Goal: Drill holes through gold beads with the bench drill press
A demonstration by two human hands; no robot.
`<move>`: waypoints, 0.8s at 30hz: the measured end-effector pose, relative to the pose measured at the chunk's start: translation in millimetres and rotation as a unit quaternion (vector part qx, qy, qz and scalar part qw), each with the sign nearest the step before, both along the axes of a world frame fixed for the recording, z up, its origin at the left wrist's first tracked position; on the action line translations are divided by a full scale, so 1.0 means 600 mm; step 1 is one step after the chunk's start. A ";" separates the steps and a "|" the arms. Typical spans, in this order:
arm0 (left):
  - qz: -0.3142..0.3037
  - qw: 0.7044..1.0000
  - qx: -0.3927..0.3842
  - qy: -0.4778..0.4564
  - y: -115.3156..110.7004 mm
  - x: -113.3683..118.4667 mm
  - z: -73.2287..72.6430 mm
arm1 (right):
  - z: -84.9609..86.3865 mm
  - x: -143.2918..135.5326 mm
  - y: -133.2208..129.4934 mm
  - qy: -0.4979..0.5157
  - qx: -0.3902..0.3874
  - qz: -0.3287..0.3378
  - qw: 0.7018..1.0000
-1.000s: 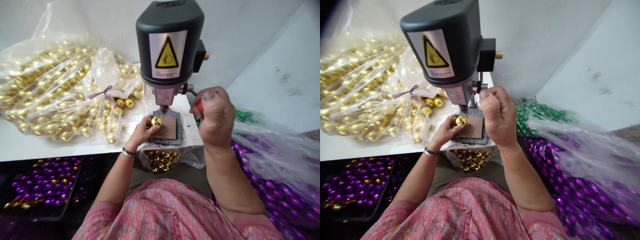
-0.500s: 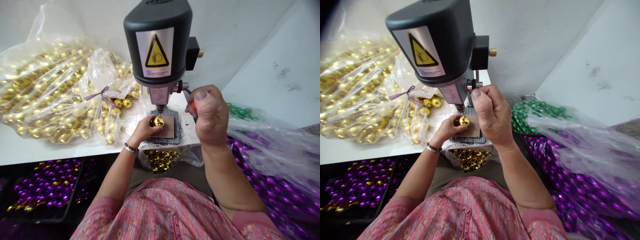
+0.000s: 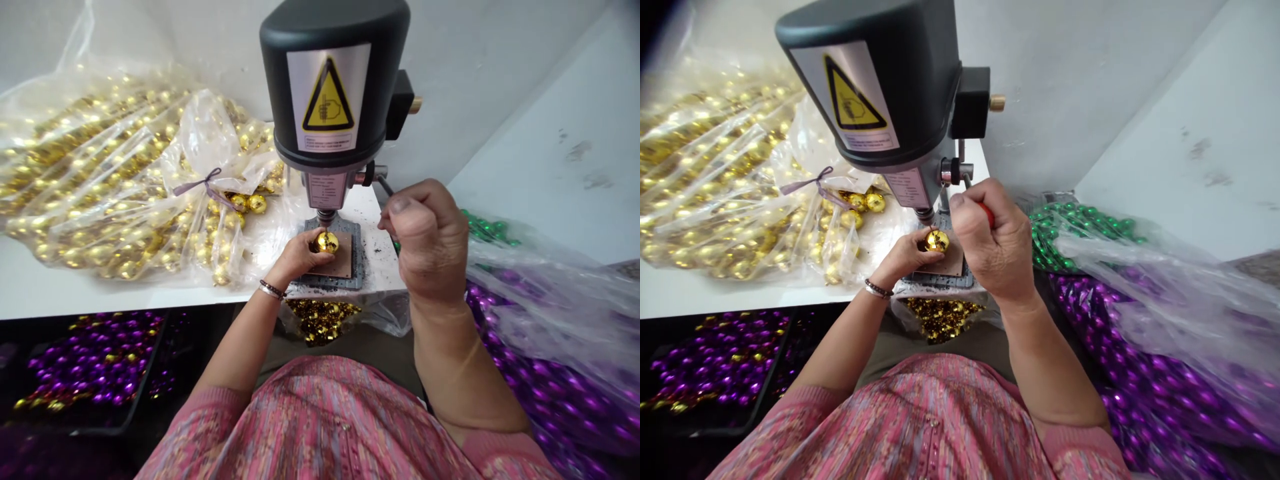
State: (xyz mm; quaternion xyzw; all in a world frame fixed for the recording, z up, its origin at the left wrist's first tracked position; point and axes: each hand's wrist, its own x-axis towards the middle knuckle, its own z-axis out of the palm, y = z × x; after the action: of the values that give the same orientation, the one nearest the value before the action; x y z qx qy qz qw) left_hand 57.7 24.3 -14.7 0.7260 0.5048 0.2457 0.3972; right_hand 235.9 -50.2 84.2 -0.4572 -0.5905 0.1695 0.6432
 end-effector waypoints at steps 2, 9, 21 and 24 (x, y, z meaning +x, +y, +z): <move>0.000 1.000 0.005 -0.004 -0.001 -0.001 -0.002 | -0.007 0.001 -0.004 -0.023 0.010 -0.012 1.000; 0.000 1.000 0.005 -0.015 -0.001 -0.001 -0.008 | -0.042 0.004 -0.008 -0.053 0.018 -0.031 0.998; -0.023 0.999 0.022 -0.005 -0.007 -0.002 -0.002 | -0.115 -0.012 0.021 0.043 0.090 -0.042 0.994; -0.028 0.999 0.033 -0.009 -0.008 -0.003 -0.003 | -0.133 -0.014 0.029 0.061 0.101 -0.026 0.993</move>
State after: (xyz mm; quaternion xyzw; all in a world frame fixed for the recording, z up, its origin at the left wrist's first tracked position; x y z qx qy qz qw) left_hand 55.9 19.2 -16.3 0.7504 0.4726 0.2574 0.3838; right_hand 227.7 -33.0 4.4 -0.3939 -0.5518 0.1198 0.7252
